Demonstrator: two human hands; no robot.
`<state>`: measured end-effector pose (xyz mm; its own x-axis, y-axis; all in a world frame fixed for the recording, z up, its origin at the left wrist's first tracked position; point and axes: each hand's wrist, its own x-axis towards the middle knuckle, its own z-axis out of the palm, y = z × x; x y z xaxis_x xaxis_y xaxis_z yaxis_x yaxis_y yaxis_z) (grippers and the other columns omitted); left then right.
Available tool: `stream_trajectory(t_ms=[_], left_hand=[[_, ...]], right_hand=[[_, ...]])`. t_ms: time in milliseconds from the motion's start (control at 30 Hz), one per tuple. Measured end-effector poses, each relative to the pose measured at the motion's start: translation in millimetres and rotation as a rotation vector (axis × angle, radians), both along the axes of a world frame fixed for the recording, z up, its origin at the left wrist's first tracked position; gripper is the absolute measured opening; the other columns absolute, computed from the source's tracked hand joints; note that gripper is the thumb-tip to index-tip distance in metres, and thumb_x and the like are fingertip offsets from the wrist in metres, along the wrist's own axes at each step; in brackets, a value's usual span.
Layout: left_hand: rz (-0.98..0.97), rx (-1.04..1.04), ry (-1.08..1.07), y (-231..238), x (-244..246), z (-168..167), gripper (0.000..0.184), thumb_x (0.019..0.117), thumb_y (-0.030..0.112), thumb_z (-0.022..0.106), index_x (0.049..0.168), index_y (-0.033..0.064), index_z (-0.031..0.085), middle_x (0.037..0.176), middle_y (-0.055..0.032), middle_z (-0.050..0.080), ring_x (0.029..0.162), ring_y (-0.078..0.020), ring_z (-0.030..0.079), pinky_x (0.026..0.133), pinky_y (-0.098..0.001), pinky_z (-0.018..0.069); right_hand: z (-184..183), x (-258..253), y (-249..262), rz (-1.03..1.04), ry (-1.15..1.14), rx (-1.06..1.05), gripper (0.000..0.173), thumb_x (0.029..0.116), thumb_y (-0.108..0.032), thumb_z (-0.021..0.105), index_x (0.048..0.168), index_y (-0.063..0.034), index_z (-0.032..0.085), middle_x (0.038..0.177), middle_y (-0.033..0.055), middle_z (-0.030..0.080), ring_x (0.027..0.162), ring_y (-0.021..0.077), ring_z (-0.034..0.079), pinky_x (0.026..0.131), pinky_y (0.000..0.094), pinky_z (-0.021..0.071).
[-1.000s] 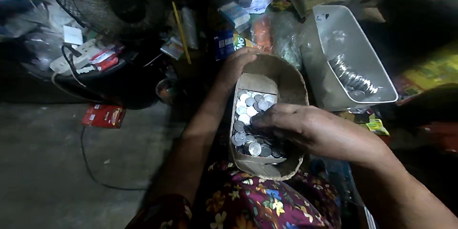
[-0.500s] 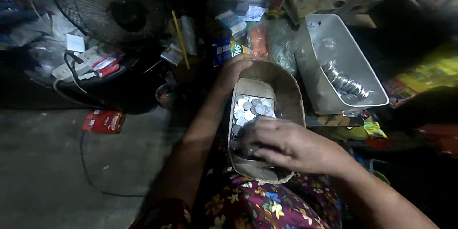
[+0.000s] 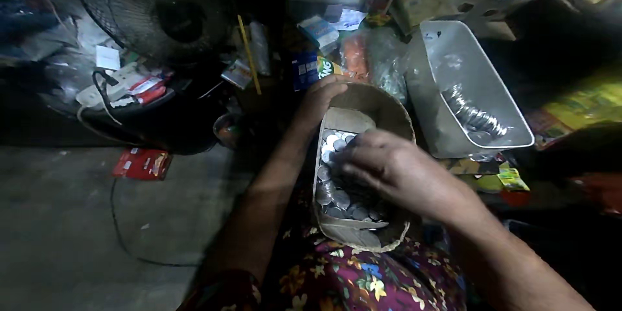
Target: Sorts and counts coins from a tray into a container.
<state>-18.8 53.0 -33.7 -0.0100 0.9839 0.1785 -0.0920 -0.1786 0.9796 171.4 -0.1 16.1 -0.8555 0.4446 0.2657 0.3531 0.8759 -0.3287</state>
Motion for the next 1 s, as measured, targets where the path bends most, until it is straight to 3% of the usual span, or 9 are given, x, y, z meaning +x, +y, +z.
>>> stream_trajectory(t_ms=[100, 200, 367, 500, 567, 733, 800, 900, 1000], left_hand=[[-0.067, 0.279, -0.067, 27, -6, -45, 0.034, 0.1025, 0.015, 0.043, 0.122, -0.0023, 0.066, 0.119, -0.0124, 0.069, 0.106, -0.0107, 0.065, 0.089, -0.0283, 0.0530], [-0.010, -0.050, 0.016, 0, 1, 4, 0.033, 0.1045, 0.010, 0.039, 0.124, 0.0001, 0.064, 0.122, -0.0071, 0.065, 0.107, -0.0063, 0.060, 0.094, -0.0264, 0.0482], [-0.064, 0.087, 0.031, 16, -10, -25, 0.037, 0.1033, 0.014, 0.040, 0.128, -0.0023, 0.062, 0.125, -0.0112, 0.067, 0.109, -0.0104, 0.063, 0.093, -0.0309, 0.0520], [-0.003, -0.035, 0.084, 4, -6, -7, 0.037, 0.1028, 0.013, 0.038, 0.129, 0.0005, 0.062, 0.125, -0.0088, 0.067, 0.107, -0.0094, 0.063, 0.093, -0.0297, 0.0519], [0.004, -0.036, 0.115, 2, -6, -3, 0.036, 0.1030, 0.009, 0.035, 0.127, -0.0003, 0.061, 0.115, -0.0057, 0.068, 0.096, -0.0053, 0.064, 0.085, -0.0231, 0.0529], [0.119, -0.188, 0.177, -18, 16, 37, 0.032, 0.1050, 0.000, 0.030, 0.125, -0.0060, 0.055, 0.106, -0.0056, 0.063, 0.090, -0.0008, 0.060, 0.085, -0.0186, 0.0480], [0.139, -0.150, 0.200, -14, 12, 29, 0.033, 0.1020, 0.003, 0.033, 0.122, -0.0050, 0.057, 0.103, -0.0025, 0.065, 0.088, 0.0019, 0.062, 0.083, -0.0160, 0.0507], [0.194, -0.267, 0.281, -23, 27, 57, 0.033, 0.1041, -0.006, 0.029, 0.127, -0.0142, 0.051, 0.111, -0.0151, 0.060, 0.094, -0.0045, 0.058, 0.088, -0.0194, 0.0449], [0.213, -0.210, 0.265, -24, 20, 46, 0.027, 0.1043, -0.003, 0.034, 0.121, -0.0100, 0.055, 0.099, -0.0060, 0.062, 0.085, 0.0013, 0.059, 0.081, -0.0153, 0.0486]], right_hand=[[6, 6, 19, -0.143, -0.167, -0.051, 0.023, 0.0969, -0.020, 0.068, 0.115, -0.0082, 0.075, 0.104, 0.0126, 0.069, 0.100, 0.0291, 0.067, 0.088, 0.0462, 0.0564], [10, -6, 9, -0.209, -0.426, -0.195, 0.024, 0.0969, -0.009, 0.065, 0.120, -0.0048, 0.071, 0.113, 0.0219, 0.066, 0.109, 0.0396, 0.064, 0.092, 0.0550, 0.0534], [33, -12, -2, -0.121, -0.560, -0.315, 0.033, 0.1013, -0.001, 0.052, 0.132, -0.0012, 0.063, 0.128, 0.0256, 0.062, 0.123, 0.0427, 0.058, 0.102, 0.0563, 0.0468], [27, -22, 17, -0.203, -0.452, -0.317, 0.037, 0.1016, -0.007, 0.056, 0.138, -0.0016, 0.059, 0.138, 0.0252, 0.055, 0.131, 0.0424, 0.051, 0.106, 0.0573, 0.0437], [15, -29, 30, -0.195, -0.447, -0.304, 0.043, 0.1020, -0.010, 0.057, 0.145, -0.0032, 0.054, 0.146, 0.0260, 0.050, 0.139, 0.0439, 0.044, 0.112, 0.0585, 0.0378], [14, -33, 30, -0.024, -0.486, -0.303, 0.036, 0.1026, -0.007, 0.054, 0.137, 0.0024, 0.060, 0.147, 0.0256, 0.050, 0.140, 0.0444, 0.043, 0.110, 0.0601, 0.0387], [19, -25, 29, 0.029, -0.470, -0.323, 0.033, 0.1034, -0.006, 0.053, 0.134, 0.0031, 0.062, 0.144, 0.0265, 0.051, 0.137, 0.0439, 0.045, 0.109, 0.0581, 0.0400], [23, 1, 19, 0.051, -0.229, -0.261, 0.029, 0.1006, -0.001, 0.055, 0.127, 0.0026, 0.066, 0.133, 0.0261, 0.059, 0.129, 0.0428, 0.053, 0.105, 0.0558, 0.0429], [3, 32, -3, -0.051, 0.156, -0.023, 0.030, 0.0947, -0.005, 0.065, 0.124, -0.0051, 0.071, 0.128, 0.0228, 0.065, 0.128, 0.0424, 0.056, 0.106, 0.0558, 0.0461]])
